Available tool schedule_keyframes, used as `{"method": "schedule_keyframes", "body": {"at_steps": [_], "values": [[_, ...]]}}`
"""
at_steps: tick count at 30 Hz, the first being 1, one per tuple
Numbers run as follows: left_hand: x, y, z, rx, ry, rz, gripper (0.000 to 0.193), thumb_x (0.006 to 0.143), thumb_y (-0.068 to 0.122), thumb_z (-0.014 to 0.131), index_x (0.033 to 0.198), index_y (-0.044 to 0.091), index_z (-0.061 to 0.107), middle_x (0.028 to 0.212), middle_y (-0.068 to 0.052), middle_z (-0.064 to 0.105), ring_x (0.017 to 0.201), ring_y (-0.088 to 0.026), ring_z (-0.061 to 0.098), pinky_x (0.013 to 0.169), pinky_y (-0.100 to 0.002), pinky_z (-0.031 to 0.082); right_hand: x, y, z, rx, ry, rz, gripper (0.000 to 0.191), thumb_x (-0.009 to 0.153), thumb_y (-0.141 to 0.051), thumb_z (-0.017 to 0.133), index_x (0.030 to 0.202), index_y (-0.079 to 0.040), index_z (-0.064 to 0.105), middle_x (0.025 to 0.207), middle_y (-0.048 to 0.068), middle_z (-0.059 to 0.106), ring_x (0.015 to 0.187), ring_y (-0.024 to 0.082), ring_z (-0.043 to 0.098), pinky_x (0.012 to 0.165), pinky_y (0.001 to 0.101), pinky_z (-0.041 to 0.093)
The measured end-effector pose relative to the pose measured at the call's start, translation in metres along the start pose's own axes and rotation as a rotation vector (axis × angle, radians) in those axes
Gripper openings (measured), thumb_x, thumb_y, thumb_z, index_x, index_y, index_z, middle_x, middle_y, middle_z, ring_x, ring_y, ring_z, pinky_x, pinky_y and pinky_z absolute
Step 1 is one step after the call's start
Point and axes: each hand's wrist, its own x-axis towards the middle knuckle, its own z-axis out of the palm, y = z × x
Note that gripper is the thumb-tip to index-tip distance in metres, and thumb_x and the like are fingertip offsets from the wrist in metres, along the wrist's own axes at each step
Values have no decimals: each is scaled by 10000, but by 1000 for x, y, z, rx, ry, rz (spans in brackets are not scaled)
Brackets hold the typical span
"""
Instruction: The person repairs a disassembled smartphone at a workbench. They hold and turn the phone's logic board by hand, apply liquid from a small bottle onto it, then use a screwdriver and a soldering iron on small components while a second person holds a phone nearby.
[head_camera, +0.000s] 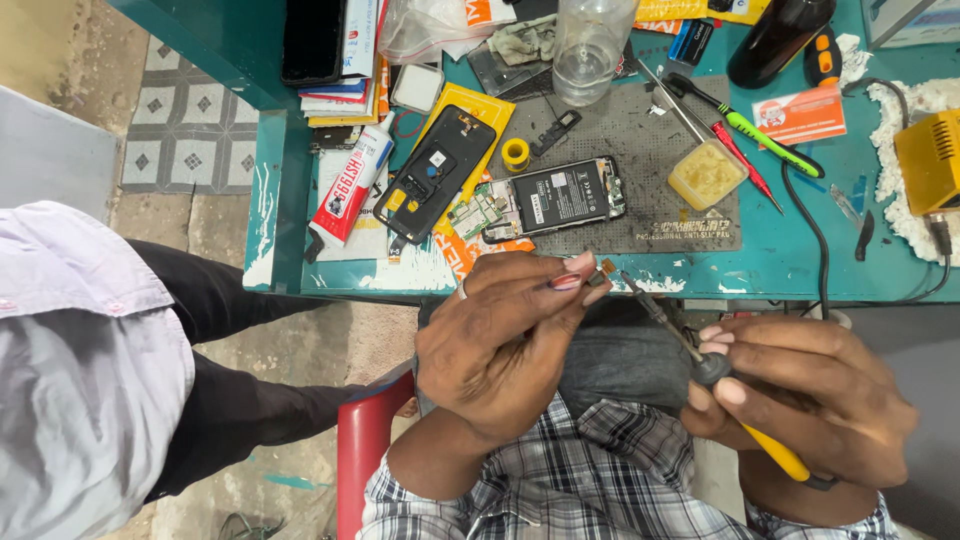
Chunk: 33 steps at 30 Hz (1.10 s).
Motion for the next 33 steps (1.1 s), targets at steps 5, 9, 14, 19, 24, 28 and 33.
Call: {"method": "schedule_keyframes", "body": {"at_steps": [5, 9, 14, 19, 24, 28, 33], "values": [[0, 2, 0, 29, -14, 12, 298, 880, -147, 839, 1074, 11, 678, 1121, -174, 757, 980, -236, 773, 855, -319, 664, 2, 1, -2, -6, -22, -5, 273, 737, -136, 935, 896, -111, 714, 888, 82, 690, 844, 287, 750, 773, 383, 653], [0, 1, 0, 28, -29, 13, 292, 880, -143, 836, 1070, 10, 675, 1130, -176, 756, 996, -241, 773, 867, -324, 664, 3, 2, -4, 6, -56, -31, 280, 731, -123, 932, 902, -112, 711, 892, 85, 691, 857, 285, 747, 784, 388, 653], [0, 1, -3, 35, -59, 12, 295, 885, -135, 831, 1073, 19, 664, 1149, -171, 755, 1022, -248, 775, 885, -329, 664, -4, 3, -3, -25, -51, -19, 264, 740, -98, 931, 883, -107, 708, 900, 79, 689, 860, 283, 746, 784, 383, 649], [0, 0, -5, 50, -73, 12, 298, 884, -132, 830, 1078, 23, 664, 1149, -164, 754, 1023, -248, 775, 889, -328, 655, -1, 9, -3, -73, -77, -103, 265, 747, -104, 923, 888, -104, 698, 905, 90, 673, 857, 277, 736, 771, 364, 639], [-1, -1, -4, 36, -65, 11, 296, 891, -136, 825, 1081, 27, 666, 1153, -166, 756, 1018, -246, 776, 887, -328, 660, 4, -4, -5, -80, -79, 84, 282, 758, -112, 928, 903, -132, 687, 927, 77, 683, 895, 281, 745, 824, 393, 647], [-1, -2, -5, 39, -72, 17, 300, 899, -133, 826, 1090, 31, 663, 1153, -163, 756, 1019, -247, 777, 888, -331, 659, 1, 3, -4, -38, -106, -53, 287, 765, -115, 931, 925, -115, 693, 934, 84, 676, 883, 277, 736, 817, 397, 645], [-1, -3, -6, 45, -79, 36, 305, 897, -129, 816, 1096, 33, 652, 1150, -167, 754, 1013, -257, 777, 892, -350, 652, -8, -2, -2, -62, -62, 35, 295, 734, -85, 921, 923, -117, 696, 935, 80, 678, 882, 277, 738, 818, 387, 649]]}}
